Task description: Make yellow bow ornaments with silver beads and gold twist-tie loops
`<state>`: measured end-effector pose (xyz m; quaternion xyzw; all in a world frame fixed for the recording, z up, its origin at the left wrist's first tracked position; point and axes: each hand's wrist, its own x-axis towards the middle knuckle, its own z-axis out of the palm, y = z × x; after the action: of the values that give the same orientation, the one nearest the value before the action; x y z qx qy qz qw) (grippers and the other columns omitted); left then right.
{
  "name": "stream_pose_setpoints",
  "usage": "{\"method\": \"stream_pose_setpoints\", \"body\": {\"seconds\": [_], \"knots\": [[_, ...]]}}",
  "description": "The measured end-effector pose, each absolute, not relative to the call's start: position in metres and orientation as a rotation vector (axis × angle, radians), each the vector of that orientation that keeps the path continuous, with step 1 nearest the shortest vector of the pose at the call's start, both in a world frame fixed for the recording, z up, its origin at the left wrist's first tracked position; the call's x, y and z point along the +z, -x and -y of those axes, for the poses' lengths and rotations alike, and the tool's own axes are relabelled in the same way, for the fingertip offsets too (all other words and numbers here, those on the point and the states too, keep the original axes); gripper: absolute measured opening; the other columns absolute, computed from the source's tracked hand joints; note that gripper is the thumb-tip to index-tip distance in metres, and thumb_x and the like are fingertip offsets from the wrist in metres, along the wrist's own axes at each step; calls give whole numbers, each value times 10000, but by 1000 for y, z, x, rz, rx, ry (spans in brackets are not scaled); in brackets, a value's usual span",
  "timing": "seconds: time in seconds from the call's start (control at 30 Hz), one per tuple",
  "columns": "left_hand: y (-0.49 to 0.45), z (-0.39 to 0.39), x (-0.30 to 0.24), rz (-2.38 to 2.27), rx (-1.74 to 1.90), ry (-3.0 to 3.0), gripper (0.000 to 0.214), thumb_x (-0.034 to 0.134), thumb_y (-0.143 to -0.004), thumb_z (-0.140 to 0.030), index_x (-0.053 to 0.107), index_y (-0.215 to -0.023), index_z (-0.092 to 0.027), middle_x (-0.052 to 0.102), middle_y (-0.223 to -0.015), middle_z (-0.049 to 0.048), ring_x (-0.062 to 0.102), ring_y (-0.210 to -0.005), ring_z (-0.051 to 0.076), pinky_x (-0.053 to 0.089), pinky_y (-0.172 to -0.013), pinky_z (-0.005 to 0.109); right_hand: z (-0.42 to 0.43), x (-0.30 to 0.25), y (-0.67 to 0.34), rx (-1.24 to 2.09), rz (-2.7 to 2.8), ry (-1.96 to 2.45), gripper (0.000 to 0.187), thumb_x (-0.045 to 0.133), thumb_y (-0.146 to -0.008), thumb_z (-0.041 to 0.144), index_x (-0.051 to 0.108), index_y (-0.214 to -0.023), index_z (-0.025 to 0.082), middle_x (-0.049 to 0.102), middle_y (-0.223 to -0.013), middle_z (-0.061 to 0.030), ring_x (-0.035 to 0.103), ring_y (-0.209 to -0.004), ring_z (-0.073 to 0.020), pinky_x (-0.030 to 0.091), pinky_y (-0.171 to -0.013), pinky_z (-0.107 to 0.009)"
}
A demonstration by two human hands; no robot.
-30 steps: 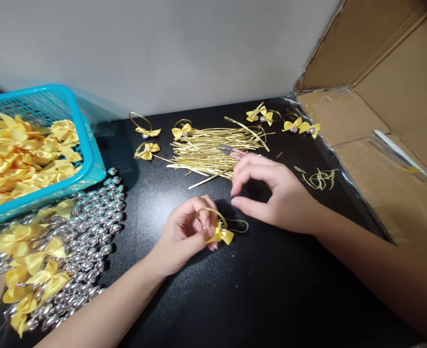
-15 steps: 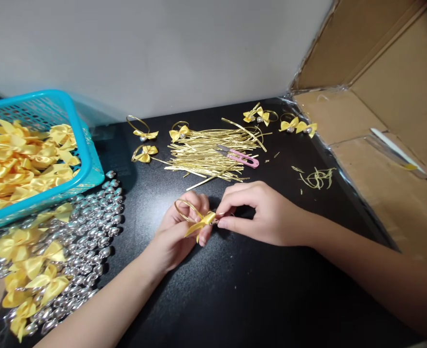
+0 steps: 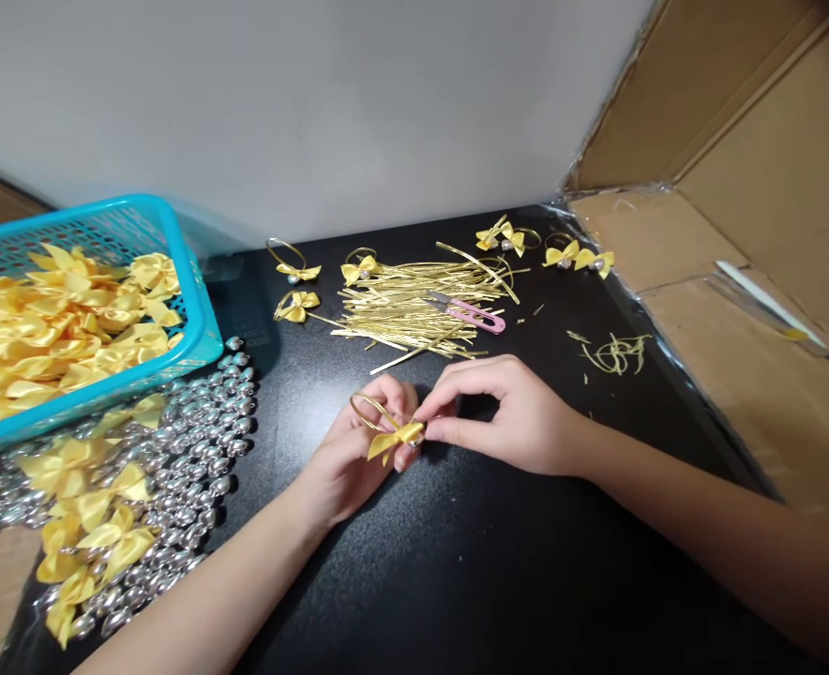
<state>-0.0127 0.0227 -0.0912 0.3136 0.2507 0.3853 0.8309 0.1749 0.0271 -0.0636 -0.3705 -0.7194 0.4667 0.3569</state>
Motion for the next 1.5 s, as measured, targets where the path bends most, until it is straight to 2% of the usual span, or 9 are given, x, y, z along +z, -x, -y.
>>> {"method": "stream_pose_setpoints", "body": {"seconds": [0.13, 0.2, 0.37, 0.5, 0.63, 0.77, 1.07, 1.33, 1.5], "knots": [[13, -23, -91, -505, 848, -641, 174, 706, -623, -223, 603, -750, -162, 510, -700, -22, 494, -593, 78, 431, -538, 165, -25, -67, -173, 1167, 1861, 888, 46, 701, -793, 135, 738, -820, 136, 723, -764, -40, 658, -700, -118, 519, -697, -245], [14, -23, -91, -500, 860, -610, 207, 696, -628, -253, 625, -802, -166, 549, -753, -10, 533, -648, 95, 469, -582, 179, -25, -69, -172, 1047, 1844, 835, 41, 696, -795, 116, 733, -809, 126, 725, -758, -51, 662, -695, -118, 526, -678, -240], [13, -22, -93, -618, 951, -590, 449, 749, -701, -417, 617, -1087, -231, 608, -1170, 43, 626, -848, 136, 539, -720, 223, -25, -68, -175, 467, 1875, 779, 95, 656, -820, 104, 719, -798, 173, 736, -756, -43, 670, -744, -141, 549, -736, -298], [12, -18, -95, -662, 950, -672, 428, 788, -701, -325, 617, -1083, -239, 623, -1073, 22, 648, -815, 129, 557, -738, 237, -25, -67, -177, 279, 1945, 781, 107, 664, -811, 112, 715, -824, 204, 766, -841, -41, 696, -809, -162, 564, -780, -330], [10, -15, -95, -639, 946, -768, 404, 802, -688, -191, 641, -1057, -224, 650, -923, 1, 661, -736, 113, 560, -714, 221, -23, -73, -175, 327, 1961, 778, 120, 640, -829, 110, 699, -842, 213, 774, -854, -39, 719, -790, -150, 565, -798, -326], [6, -15, -93, -652, 954, -724, 235, 752, -765, -234, 687, -987, -191, 690, -811, -2, 662, -671, 97, 554, -659, 198, -20, -79, -173, 342, 1995, 790, 114, 642, -830, 107, 682, -849, 212, 778, -863, -27, 730, -784, -137, 550, -844, -313], [5, -17, -94, -768, 942, -686, 224, 787, -720, -198, 690, -920, -170, 706, -689, -7, 656, -586, 100, 545, -604, 200, -18, -76, -173, 416, 2025, 831, 145, 610, -852, 97, 669, -865, 230, 778, -932, -7, 742, -837, -141, 545, -851, -319], [3, -17, -93, -812, 1028, -634, 171, 766, -746, -224, 652, -859, -167, 721, -734, 0, 662, -590, 104, 543, -611, 219, -11, -60, -175, 664, 1716, 919, 177, 639, -823, 73, 674, -852, 244, 776, -924, -22, 736, -864, -176, 588, -786, -352], [1, -18, -92, -845, 1026, -582, 220, 775, -734, -246, 623, -869, -164, 747, -797, 32, 675, -602, 121, 548, -617, 247, -5, -44, -178, 877, 1372, 1026, 97, 647, -867, 195, 678, -865, 287, 767, -953, -12, 740, -804, -191, 620, -766, -382]]}}
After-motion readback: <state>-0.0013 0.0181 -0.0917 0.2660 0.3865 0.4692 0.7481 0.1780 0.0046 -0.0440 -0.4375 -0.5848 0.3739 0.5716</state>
